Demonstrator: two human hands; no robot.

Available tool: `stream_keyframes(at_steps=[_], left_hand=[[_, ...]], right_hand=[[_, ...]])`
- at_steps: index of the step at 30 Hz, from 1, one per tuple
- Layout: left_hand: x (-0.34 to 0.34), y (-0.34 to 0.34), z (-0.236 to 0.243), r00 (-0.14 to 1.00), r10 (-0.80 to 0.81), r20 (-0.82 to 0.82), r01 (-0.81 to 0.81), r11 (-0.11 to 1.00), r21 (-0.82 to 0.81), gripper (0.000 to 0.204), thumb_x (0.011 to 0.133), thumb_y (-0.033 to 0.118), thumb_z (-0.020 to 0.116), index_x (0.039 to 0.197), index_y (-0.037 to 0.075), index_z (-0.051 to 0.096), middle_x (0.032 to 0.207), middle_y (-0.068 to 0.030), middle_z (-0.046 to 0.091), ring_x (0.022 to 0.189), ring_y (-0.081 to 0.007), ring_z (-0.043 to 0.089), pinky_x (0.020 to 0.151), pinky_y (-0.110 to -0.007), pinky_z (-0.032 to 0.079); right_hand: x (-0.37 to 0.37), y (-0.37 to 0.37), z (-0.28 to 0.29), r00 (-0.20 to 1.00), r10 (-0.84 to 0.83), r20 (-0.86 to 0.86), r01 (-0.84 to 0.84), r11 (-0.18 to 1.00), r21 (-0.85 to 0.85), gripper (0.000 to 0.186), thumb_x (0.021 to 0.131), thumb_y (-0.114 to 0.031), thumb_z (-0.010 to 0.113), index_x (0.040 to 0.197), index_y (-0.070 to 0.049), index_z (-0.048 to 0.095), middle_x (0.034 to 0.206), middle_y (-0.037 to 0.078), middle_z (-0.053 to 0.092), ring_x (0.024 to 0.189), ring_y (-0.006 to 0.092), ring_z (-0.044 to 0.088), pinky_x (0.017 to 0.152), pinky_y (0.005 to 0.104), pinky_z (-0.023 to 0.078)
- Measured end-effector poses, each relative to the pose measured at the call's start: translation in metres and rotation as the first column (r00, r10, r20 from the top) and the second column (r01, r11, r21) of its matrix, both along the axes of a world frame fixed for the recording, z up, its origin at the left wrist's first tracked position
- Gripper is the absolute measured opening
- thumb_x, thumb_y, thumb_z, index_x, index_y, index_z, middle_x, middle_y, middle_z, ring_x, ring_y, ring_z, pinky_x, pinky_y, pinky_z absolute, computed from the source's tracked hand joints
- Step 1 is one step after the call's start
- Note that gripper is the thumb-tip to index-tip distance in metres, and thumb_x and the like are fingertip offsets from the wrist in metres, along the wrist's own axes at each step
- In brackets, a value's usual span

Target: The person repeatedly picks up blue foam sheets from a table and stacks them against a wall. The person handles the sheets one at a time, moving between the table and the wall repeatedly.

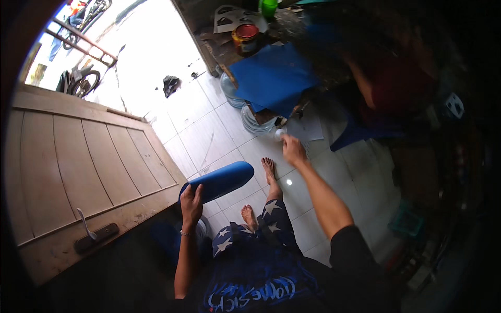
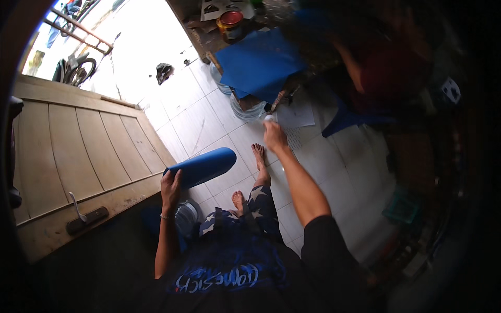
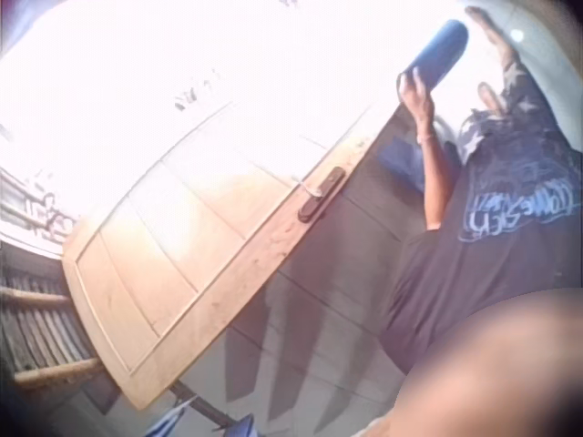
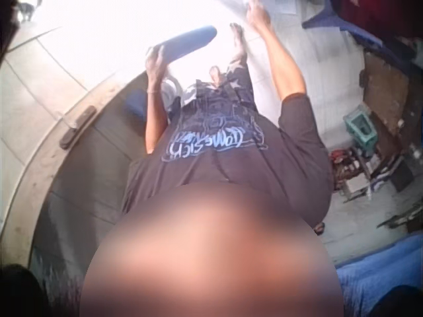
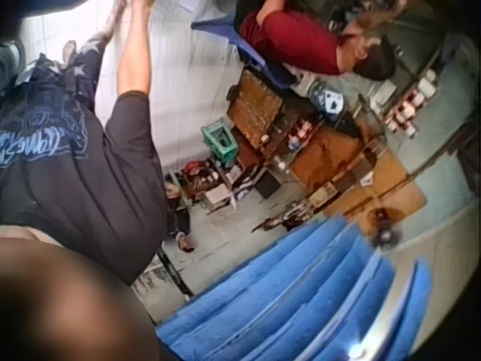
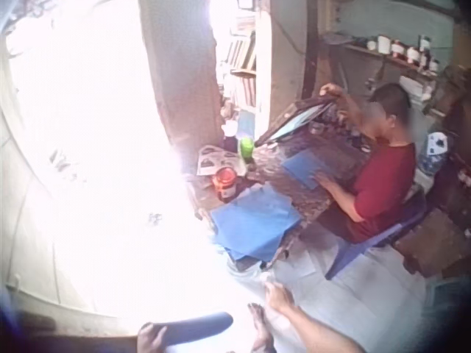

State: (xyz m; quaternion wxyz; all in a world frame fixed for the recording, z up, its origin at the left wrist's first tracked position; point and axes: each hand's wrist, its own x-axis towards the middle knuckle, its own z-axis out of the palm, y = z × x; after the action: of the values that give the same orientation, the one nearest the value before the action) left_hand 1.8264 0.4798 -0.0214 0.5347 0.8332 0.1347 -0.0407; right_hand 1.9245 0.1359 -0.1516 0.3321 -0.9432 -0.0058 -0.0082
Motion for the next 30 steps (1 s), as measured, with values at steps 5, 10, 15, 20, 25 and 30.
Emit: stream_keyframes(at_steps=[5, 10, 15, 20, 25, 30], left_hand=[[-0.002, 0.010, -0.035, 0.899, 0.433, -0.068, -0.437, 0.897, -0.065, 0.020, 0.089, 0.016, 0.053, 0.085, -0.003, 0.056, 0.067, 0.0024, 0.052, 0.061, -0.0044, 0.041, 0.053, -0.022, 0.035], [-0.014, 0.003, -0.045, 0.718, 0.661, -0.217, -0.650, 0.749, 0.130, 0.022, 0.089, 0.019, 0.054, 0.087, -0.003, 0.057, 0.068, 0.0027, 0.053, 0.058, -0.0034, 0.040, 0.052, -0.020, 0.034], [-0.019, 0.004, -0.039, 0.604, 0.749, -0.272, -0.758, 0.645, 0.093, 0.022, 0.089, 0.017, 0.053, 0.091, -0.004, 0.057, 0.074, 0.0011, 0.055, 0.062, -0.0032, 0.043, 0.057, -0.019, 0.037], [-0.031, 0.002, -0.036, 0.511, 0.817, -0.266, -0.855, 0.514, -0.063, 0.022, 0.089, 0.017, 0.053, 0.095, -0.004, 0.057, 0.078, -0.0001, 0.057, 0.068, -0.0050, 0.048, 0.064, -0.021, 0.041], [-0.101, 0.017, -0.013, 0.548, 0.824, -0.143, -0.827, 0.559, 0.060, 0.024, 0.087, 0.022, 0.056, 0.080, -0.001, 0.057, 0.066, 0.0004, 0.053, 0.061, -0.0054, 0.042, 0.055, -0.024, 0.039], [-0.187, 0.021, 0.023, 0.402, 0.915, -0.026, -0.916, 0.402, -0.005, 0.030, 0.085, 0.025, 0.056, 0.070, -0.001, 0.050, 0.055, -0.0078, 0.048, 0.052, -0.0099, 0.042, 0.049, -0.030, 0.037]], right_hand=[[0.267, 0.014, -0.003, 0.908, 0.397, -0.135, -0.416, 0.811, -0.412, 0.044, 0.075, 0.003, 0.046, 0.114, -0.016, 0.049, 0.107, 0.014, 0.050, 0.103, 0.0310, 0.048, 0.087, 0.0405, 0.041], [0.387, 0.041, -0.008, 0.770, 0.545, -0.332, -0.623, 0.528, -0.577, 0.059, 0.068, 0.003, 0.059, 0.120, -0.020, 0.046, 0.120, 0.013, 0.042, 0.116, 0.0293, 0.041, 0.093, 0.0405, 0.037], [0.410, 0.045, -0.008, 0.624, 0.665, -0.410, -0.761, 0.400, -0.510, 0.035, 0.060, -0.002, 0.066, 0.092, -0.014, 0.058, 0.104, 0.008, 0.045, 0.108, 0.0270, 0.044, 0.090, 0.0410, 0.038], [0.420, 0.040, -0.008, 0.471, 0.746, -0.471, -0.821, 0.176, -0.543, 0.018, 0.063, -0.005, 0.061, 0.079, -0.011, 0.058, 0.088, 0.012, 0.055, 0.096, 0.0286, 0.051, 0.087, 0.0465, 0.036], [0.345, 0.043, 0.066, 0.268, 0.627, -0.732, -0.903, -0.101, -0.418, 0.053, 0.057, -0.012, 0.074, 0.105, -0.003, 0.052, 0.104, 0.019, 0.055, 0.100, 0.0370, 0.050, 0.090, 0.0451, 0.039], [0.215, 0.056, 0.188, 0.182, 0.647, -0.741, -0.910, -0.174, -0.376, 0.015, 0.062, -0.024, 0.066, 0.072, -0.012, 0.069, 0.068, 0.013, 0.061, 0.071, 0.0329, 0.060, 0.070, 0.0404, 0.049]])
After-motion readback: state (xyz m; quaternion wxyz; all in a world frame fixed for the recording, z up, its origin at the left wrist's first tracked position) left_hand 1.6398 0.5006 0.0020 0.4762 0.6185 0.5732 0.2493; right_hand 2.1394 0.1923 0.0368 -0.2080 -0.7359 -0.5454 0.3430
